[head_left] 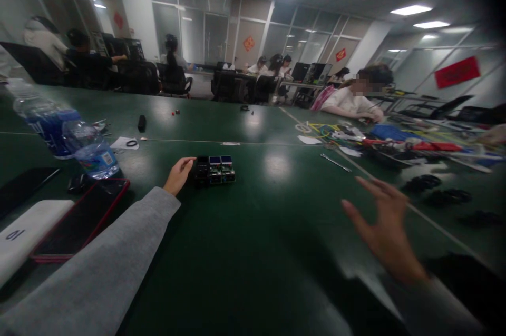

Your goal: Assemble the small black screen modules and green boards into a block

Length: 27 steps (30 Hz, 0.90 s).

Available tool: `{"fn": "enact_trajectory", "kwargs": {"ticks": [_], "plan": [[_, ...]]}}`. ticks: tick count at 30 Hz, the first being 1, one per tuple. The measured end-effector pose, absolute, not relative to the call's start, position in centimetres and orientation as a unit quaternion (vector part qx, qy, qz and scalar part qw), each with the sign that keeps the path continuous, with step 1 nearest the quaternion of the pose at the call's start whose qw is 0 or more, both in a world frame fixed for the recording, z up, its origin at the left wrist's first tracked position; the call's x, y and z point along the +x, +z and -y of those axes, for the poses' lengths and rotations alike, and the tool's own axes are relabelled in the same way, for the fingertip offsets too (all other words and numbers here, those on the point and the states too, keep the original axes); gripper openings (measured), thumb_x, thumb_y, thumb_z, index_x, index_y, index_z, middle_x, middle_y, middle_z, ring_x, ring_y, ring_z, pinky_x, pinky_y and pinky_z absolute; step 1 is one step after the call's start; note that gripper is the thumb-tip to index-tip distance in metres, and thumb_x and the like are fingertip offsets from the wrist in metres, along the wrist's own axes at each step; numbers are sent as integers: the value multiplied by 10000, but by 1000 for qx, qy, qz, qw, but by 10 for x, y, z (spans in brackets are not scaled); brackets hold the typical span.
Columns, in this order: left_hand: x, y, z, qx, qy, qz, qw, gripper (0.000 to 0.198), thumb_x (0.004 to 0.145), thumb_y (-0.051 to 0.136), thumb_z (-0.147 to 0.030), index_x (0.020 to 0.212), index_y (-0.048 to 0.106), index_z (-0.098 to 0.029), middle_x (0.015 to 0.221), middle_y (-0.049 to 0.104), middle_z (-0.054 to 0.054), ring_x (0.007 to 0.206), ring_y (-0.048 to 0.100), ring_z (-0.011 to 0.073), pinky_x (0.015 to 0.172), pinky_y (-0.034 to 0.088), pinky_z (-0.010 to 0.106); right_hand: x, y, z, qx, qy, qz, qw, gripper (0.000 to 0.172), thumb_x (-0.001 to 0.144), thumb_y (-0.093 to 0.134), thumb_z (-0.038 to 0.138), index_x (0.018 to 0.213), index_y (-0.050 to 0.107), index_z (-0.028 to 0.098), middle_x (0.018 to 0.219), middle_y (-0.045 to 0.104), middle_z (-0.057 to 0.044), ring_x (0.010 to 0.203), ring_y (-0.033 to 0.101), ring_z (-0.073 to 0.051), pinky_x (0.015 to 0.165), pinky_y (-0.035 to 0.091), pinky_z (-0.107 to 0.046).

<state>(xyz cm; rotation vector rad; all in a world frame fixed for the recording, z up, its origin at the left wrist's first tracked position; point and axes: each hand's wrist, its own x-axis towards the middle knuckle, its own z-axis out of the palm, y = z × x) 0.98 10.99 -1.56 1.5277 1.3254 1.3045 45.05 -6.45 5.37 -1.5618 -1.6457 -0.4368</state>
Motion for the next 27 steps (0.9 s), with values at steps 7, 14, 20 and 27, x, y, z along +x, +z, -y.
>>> {"fn": "enact_trajectory", "kwargs": {"ticks": [7, 14, 20, 27], "plan": [[9, -15, -111, 589, 508, -507, 371, 315, 870, 487, -394, 1069, 610, -182, 1112, 644, 76, 1043, 591, 216, 931, 458, 394, 268, 15, -38, -483, 11, 811, 330, 471, 869, 547, 374, 1315, 427, 284, 1359, 342, -101, 1213, 404, -312, 950, 432, -528], [7, -23, -117, 579, 505, -502, 397, 323, 884, 470, -401, 1103, 599, -201, 1120, 633, 73, 1021, 601, 213, 902, 481, 396, 253, -2, -70, -487, 60, 806, 333, 297, 824, 615, 348, 1062, 513, 204, 1121, 489, -95, 939, 553, -250, 782, 518, -435], [10, -19, -115, 573, 502, -508, 403, 317, 877, 478, -390, 1099, 597, -197, 1085, 642, 61, 1003, 606, 210, 897, 484, 392, 267, -11, -80, -502, 93, 764, 394, 243, 812, 600, 301, 1009, 500, 197, 1039, 531, -76, 896, 568, -220, 757, 510, -369], [12, -15, -113, 579, 492, -522, 388, 298, 873, 484, -362, 1083, 595, -181, 1108, 635, 63, 1030, 592, 205, 927, 461, 389, 275, -23, -93, -553, 189, 663, 468, 243, 866, 489, 347, 1037, 506, 175, 961, 612, -76, 865, 585, -214, 786, 471, -370]]}}
